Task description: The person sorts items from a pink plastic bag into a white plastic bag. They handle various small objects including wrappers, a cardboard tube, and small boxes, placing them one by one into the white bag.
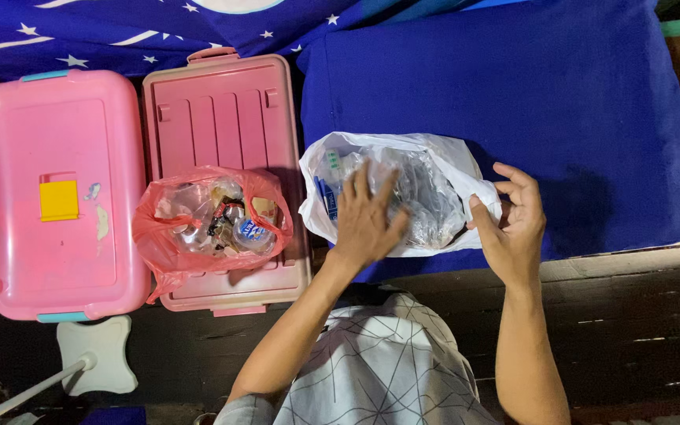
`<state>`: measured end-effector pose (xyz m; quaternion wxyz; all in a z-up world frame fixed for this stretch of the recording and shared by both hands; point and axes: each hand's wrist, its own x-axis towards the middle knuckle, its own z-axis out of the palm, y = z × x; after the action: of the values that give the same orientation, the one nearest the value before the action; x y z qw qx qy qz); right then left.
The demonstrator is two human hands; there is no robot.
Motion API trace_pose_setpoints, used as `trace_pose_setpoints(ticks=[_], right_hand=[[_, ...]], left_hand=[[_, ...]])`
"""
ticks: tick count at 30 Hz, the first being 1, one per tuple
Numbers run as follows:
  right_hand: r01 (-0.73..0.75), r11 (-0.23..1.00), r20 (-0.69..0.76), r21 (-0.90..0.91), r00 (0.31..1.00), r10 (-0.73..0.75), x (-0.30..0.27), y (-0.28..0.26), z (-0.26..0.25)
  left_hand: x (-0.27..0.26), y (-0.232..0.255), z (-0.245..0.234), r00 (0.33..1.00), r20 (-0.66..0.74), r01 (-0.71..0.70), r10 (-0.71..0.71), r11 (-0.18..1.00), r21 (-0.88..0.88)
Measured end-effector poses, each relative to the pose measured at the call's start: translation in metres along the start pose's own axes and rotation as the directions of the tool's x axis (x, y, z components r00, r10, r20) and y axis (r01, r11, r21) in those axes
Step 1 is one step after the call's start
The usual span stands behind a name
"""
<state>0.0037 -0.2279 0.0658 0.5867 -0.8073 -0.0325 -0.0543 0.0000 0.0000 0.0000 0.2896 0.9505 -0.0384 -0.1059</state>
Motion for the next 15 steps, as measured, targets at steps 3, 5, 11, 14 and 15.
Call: trace_pose_setpoints(ticks=[3, 5, 11, 14, 15], right_hand=[[-0.01, 1.0, 0.036, -0.012, 0.999, 0.01, 0.002, -0.013, 0.002], [0.016, 0.999, 0.06, 0.044, 0.998, -0.018, 0.002, -0.02, 0.007], [0.005, 0.993, 0.075, 0.114, 0.997, -0.014, 0.004, -0.023, 0.009], [0.016, 0.989, 0.068, 0.144, 0.997, -0.026, 0.002, -0.021, 0.008], [0.014, 0.989, 0.064, 0.149, 0.998, -0.024, 0.001, -0.02, 0.007]], left_hand=[[-0.002, 0.019, -0.009, 0.977, 0.214, -0.016, 0.018, 1.0, -0.013], [0.006, 0.033, -0.01, 0.98, 0.191, -0.077, 0.056, 0.992, 0.103], [0.02, 0.05, 0.008, 0.961, 0.267, -0.143, 0.071, 0.954, 0.262], [0.024, 0.046, 0.016, 0.952, 0.285, -0.193, 0.109, 0.94, 0.283], [0.025, 0.044, 0.018, 0.952, 0.275, -0.212, 0.133, 0.936, 0.281]])
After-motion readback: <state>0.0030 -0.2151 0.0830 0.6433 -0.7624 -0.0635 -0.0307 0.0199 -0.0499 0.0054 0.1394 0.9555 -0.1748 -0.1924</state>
